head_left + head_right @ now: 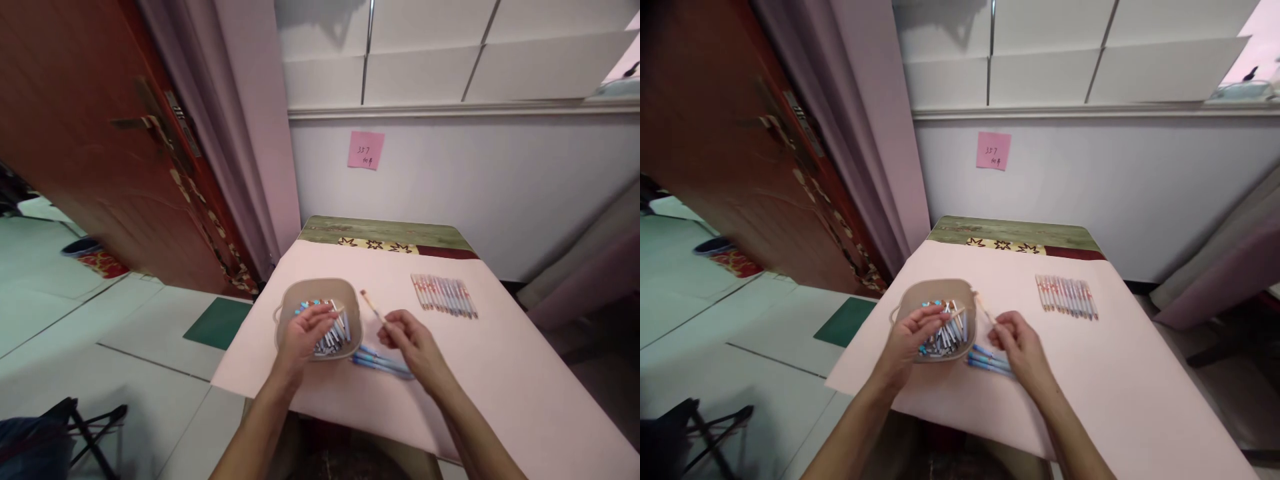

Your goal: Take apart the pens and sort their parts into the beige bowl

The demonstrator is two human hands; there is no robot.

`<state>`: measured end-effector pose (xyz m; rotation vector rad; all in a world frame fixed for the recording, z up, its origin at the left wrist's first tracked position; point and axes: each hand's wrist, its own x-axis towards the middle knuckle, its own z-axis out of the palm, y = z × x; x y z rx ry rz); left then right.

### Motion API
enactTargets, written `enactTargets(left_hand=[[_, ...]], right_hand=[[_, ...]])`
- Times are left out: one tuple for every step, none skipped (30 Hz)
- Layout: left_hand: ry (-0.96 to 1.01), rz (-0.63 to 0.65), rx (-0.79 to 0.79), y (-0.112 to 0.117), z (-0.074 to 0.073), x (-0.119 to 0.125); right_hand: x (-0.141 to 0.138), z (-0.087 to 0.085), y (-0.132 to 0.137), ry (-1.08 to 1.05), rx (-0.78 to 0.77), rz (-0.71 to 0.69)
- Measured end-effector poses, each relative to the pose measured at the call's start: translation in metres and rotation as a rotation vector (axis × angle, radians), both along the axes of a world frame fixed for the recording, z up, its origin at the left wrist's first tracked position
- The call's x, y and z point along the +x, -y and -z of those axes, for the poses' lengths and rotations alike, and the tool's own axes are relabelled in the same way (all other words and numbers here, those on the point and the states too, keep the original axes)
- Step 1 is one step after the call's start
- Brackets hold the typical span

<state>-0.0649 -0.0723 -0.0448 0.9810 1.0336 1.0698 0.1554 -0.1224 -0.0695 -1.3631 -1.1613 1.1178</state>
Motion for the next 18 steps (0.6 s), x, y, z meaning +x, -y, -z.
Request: enactTargets(left_hand=[[0.082,0.069,-0.036,0.003,0.000,0.011],[0.149,0.099,-0.066,0.005,0.000,0.019],[0.200,0.096,-0.090,0.006,0.000,0.025],[0.245,0.073,-0.108,0.007,0.000,0.029],[0.281,0.040,-0.124,0.007,0.000,0.030],[0.311,0.006,-0.140,0.006,0.001,0.028],[0.333,-0.023,-0.156,0.005,0.001,0.026],[0.348,-0.043,-0.171,0.004,0.002,0.022],[0.352,-0.060,-0.185,0.003,0.003,0.019],[0.345,-0.075,-0.192,0.002,0.005,0.016],[0.335,-0.089,-0.192,0.002,0.006,0.015],[0.325,-0.104,-0.183,0.001,0.007,0.014],[0.316,-0.117,-0.172,0.001,0.009,0.015],[0.313,-0.127,-0.162,0.001,0.010,0.016],[0.317,-0.134,-0.156,0.001,0.010,0.017],[0.327,-0.138,-0.152,0.001,0.010,0.019],[0.338,-0.139,-0.149,0.001,0.010,0.020],[0.346,-0.138,-0.143,0.001,0.010,0.021]], right_hand=[[-0.013,-0.004,-0.002,-0.183,-0.044,-0.104],[-0.026,-0.008,-0.004,-0.322,-0.104,-0.188],[-0.037,-0.010,-0.006,-0.424,-0.144,-0.235],[-0.046,-0.012,-0.007,-0.496,-0.175,-0.262],[-0.052,-0.012,-0.008,-0.541,-0.204,-0.288],[-0.056,-0.011,-0.008,-0.569,-0.231,-0.316],[-0.058,-0.010,-0.008,-0.590,-0.260,-0.350],[-0.059,-0.008,-0.008,-0.605,-0.290,-0.387],[-0.059,-0.006,-0.008,-0.617,-0.317,-0.418],[-0.059,-0.004,-0.009,-0.620,-0.335,-0.433],[-0.059,-0.002,-0.009,-0.608,-0.333,-0.425],[-0.059,-0.001,-0.009,-0.576,-0.309,-0.392],[-0.060,0.000,-0.010,-0.522,-0.268,-0.339],[-0.061,0.000,-0.010,-0.454,-0.216,-0.274],[-0.062,0.000,-0.011,-0.383,-0.160,-0.205],[-0.063,0.000,-0.011,-0.323,-0.115,-0.146],[-0.063,0.000,-0.011,-0.283,-0.092,-0.111],[-0.064,0.000,-0.012,-0.266,-0.099,-0.109]])
